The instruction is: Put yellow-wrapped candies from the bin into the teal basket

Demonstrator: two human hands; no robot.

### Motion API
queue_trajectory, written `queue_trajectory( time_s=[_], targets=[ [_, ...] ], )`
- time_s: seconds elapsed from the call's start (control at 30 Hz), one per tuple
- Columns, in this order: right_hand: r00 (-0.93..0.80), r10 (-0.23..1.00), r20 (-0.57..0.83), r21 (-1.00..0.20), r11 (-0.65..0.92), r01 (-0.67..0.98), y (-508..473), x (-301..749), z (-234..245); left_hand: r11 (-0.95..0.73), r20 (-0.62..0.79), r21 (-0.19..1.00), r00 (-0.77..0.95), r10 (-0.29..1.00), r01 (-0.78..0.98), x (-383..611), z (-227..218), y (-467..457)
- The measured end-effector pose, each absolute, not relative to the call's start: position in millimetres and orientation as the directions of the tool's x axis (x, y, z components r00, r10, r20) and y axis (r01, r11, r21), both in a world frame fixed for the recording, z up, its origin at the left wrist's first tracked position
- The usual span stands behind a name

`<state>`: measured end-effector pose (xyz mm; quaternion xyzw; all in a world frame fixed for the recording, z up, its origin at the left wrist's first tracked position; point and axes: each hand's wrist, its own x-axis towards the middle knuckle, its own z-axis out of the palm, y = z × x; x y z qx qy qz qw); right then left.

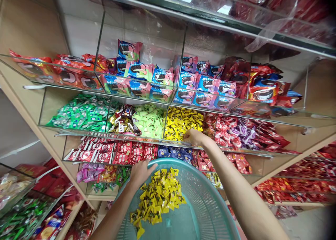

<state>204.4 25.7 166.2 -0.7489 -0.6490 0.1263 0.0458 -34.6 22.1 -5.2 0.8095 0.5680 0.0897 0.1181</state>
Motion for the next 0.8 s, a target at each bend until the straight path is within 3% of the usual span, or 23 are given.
queue_trajectory(
  time_s=[0.2, 0.33, 0.53, 0.67, 0.8],
  targets=[
    [0.129, 0.992, 0.011, -0.223, -0.123, 0.967, 13, 205, 159, -0.316, 0.004, 0.312, 0.332, 0.943, 0.896, -34, -3, 20],
    [0.147, 0.968, 0.202, -0.227, -0.100, 0.969, -1, 202, 158, -0.316, 0.006, 0.307, 0.331, 0.944, 0.898, -34, -5, 21],
    [0.063, 0.865, 0.498, -0.439, 0.188, 0.879, -26, 177, 166, -0.331, 0.014, 0.298, 0.343, 0.939, 0.895, -34, -8, 23],
    [0.003, 0.860, 0.510, -0.561, 0.330, 0.759, -42, 154, 155, -0.310, -0.003, 0.299, 0.326, 0.945, 0.903, -33, -5, 22],
    [-0.024, 0.900, 0.436, -0.695, 0.353, 0.627, -51, 139, 129, -0.299, 0.009, 0.281, 0.309, 0.951, 0.912, -32, -5, 21]
  ],
)
